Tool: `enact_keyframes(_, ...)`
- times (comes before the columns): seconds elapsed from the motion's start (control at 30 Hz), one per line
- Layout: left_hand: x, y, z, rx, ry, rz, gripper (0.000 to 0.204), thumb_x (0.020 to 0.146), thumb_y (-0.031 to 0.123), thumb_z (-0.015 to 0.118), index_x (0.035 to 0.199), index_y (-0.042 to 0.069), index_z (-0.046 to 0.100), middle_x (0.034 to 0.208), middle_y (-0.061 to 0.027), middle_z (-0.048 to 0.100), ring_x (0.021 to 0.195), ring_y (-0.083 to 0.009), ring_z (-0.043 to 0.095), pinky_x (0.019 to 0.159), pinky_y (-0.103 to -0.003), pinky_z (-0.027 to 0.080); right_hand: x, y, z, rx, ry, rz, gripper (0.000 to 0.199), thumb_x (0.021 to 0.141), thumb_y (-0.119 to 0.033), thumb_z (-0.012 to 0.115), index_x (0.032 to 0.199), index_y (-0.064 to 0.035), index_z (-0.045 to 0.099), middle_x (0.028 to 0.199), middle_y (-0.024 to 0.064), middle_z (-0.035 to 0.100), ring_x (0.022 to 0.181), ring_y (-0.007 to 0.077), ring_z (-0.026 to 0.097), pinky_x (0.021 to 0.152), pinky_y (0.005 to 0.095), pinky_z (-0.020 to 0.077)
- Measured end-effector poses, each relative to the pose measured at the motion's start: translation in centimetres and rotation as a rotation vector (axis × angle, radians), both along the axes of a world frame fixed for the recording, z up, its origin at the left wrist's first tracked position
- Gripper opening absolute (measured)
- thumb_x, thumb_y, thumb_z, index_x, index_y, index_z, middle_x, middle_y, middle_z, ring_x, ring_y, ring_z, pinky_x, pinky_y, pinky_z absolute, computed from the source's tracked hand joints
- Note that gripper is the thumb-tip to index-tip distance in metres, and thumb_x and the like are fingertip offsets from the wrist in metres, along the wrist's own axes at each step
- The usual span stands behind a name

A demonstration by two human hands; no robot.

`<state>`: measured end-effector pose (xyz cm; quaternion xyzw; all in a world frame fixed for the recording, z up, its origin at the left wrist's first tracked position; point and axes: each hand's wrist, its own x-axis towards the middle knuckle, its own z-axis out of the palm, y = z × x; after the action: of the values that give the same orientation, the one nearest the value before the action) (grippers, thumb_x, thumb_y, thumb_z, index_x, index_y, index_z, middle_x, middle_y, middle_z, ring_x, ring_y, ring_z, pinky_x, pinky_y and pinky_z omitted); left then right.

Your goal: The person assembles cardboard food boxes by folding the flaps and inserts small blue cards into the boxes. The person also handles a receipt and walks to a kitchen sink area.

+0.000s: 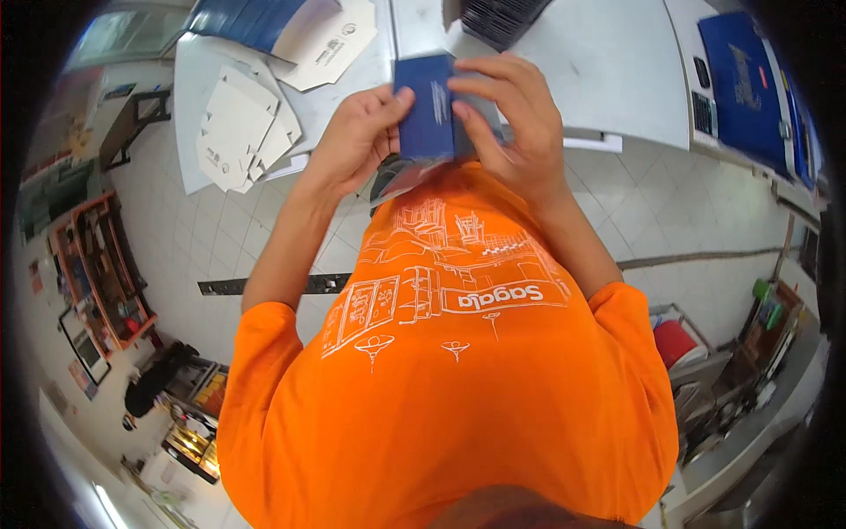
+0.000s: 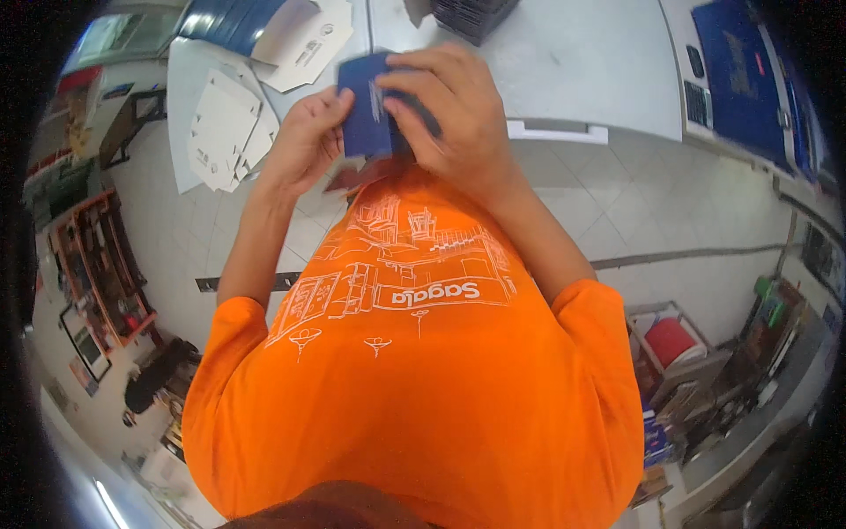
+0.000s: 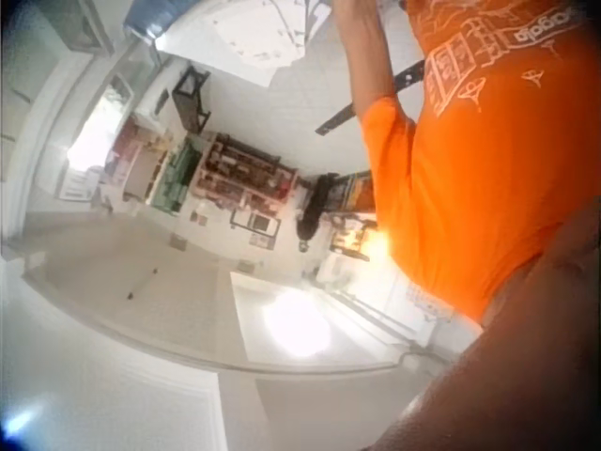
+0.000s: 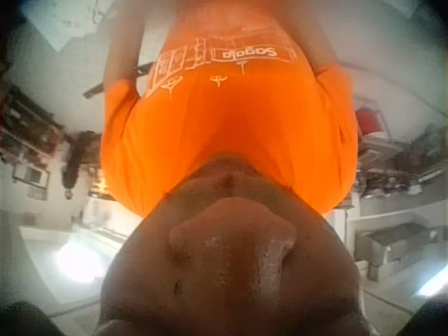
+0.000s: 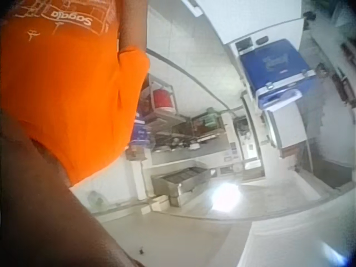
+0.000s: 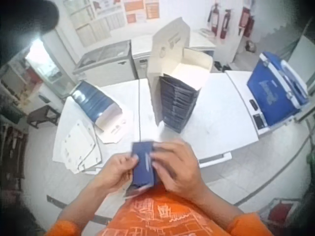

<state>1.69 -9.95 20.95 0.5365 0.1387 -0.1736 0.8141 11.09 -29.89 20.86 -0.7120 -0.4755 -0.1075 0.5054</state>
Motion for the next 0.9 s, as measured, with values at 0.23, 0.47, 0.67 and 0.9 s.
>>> enact_keyframes(0.23,-1.4,-2.7,-0.8,-0.471,-0.229,0.622,0.027,0.107,0.024,0.051,0.118,0.001,0.059,0.113,-0.0108,0.071,0.097,-0.0158,0.072,0.084,-0.031,0.060,0.5,1.7,-2.0,0.129,0.126,0.258,0.047,0.082,-0.019,0.079,0.125,-0.0042,0.064,0.134,0.0159,0.062,0.121,0.0359,0.060,0.101,0.0411,0.0494)
enact_keyframes(0.47,-1.2,-5.4,2.6,-0.142,-0.215,0.886,0.031,0.106,0.029,0.054,0.110,-0.001,0.059,0.108,-0.0147,0.071,0.090,-0.0193,0.072,0.080,-0.031,0.059,0.7,3.0,0.1,0.060,0.004,0.250,0.069,0.076,-0.023,0.085,0.137,-0.0041,0.059,0.139,0.0177,0.057,0.118,0.0361,0.061,0.097,0.0407,0.0525)
enact_keyframes(0.67,-1.3,-7.1,2.2,-0.209,-0.391,0.886,0.027,0.106,0.023,0.054,0.118,-0.001,0.059,0.114,-0.0104,0.069,0.096,-0.0150,0.068,0.088,-0.028,0.057,0.9,3.6,0.6,0.051,0.015,0.212,0.061,0.081,-0.018,0.081,0.136,-0.0033,0.059,0.139,0.0188,0.056,0.118,0.0361,0.061,0.096,0.0403,0.0533)
enact_keyframes(0.9,-1.0,-4.4,1.1,-0.245,-0.319,0.868,0.018,0.105,0.020,0.058,0.101,0.003,0.062,0.089,-0.0028,0.069,0.073,-0.0095,0.064,0.067,-0.026,0.053,1.0,1.7,2.2,-0.219,-0.039,0.349,0.073,0.084,-0.026,0.076,0.146,-0.0032,0.046,0.159,0.0226,0.032,0.140,0.0394,0.042,0.111,0.0416,0.0415)
